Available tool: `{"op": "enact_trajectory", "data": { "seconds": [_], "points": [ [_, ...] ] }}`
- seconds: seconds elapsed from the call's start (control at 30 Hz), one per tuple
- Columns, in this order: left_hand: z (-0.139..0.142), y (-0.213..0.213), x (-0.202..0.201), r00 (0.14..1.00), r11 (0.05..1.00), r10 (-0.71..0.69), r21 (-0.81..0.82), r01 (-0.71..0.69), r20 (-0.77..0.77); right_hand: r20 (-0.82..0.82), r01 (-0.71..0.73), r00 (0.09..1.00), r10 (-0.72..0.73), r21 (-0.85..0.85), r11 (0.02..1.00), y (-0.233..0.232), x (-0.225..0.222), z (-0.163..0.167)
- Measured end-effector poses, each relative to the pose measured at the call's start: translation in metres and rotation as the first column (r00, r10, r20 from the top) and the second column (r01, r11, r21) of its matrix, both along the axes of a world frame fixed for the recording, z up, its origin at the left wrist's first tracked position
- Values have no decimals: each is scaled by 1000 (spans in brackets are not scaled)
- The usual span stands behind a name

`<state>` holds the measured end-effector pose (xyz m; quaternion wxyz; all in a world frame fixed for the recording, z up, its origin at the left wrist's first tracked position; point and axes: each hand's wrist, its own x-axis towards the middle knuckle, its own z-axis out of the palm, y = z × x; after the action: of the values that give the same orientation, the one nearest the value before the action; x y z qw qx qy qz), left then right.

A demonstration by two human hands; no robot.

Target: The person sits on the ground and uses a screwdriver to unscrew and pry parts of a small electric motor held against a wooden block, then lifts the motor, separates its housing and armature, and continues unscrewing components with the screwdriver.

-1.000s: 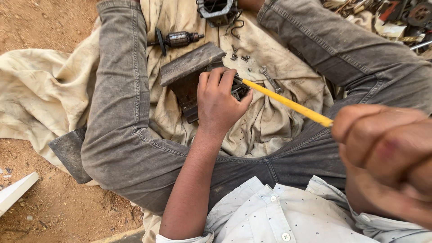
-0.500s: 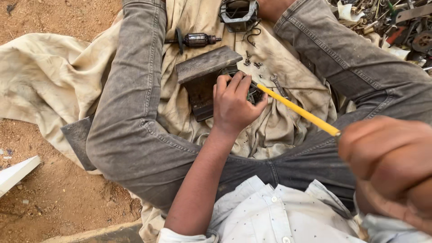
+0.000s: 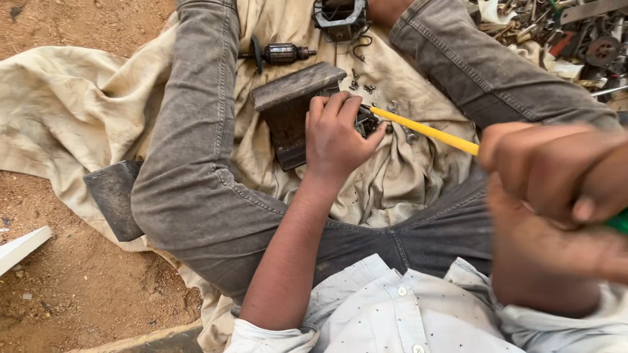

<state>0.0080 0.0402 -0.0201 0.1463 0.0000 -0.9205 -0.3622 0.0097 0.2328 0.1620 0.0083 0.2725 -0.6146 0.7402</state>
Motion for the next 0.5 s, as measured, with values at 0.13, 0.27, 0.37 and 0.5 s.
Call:
{"op": "enact_trajectory", "data": {
  "seconds": [0.13,0.27,0.37,0.5],
  "points": [
    [6,0,-3,1000,1000,-6,11,6,14,-141,-98,979,149,314,944,24,-38,2],
    [15,-1,-4,999,1000,10,3,-10,42,-192,-51,973,124,346,937,13,-57,4],
    [16,-1,-4,999,1000,11,0,-11,42,-192,-49,975,107,286,957,1,-29,-5],
    [11,3,-1,995,1000,-13,21,11,97,-206,-66,969,136,318,946,14,-37,-14]
  ]
}}
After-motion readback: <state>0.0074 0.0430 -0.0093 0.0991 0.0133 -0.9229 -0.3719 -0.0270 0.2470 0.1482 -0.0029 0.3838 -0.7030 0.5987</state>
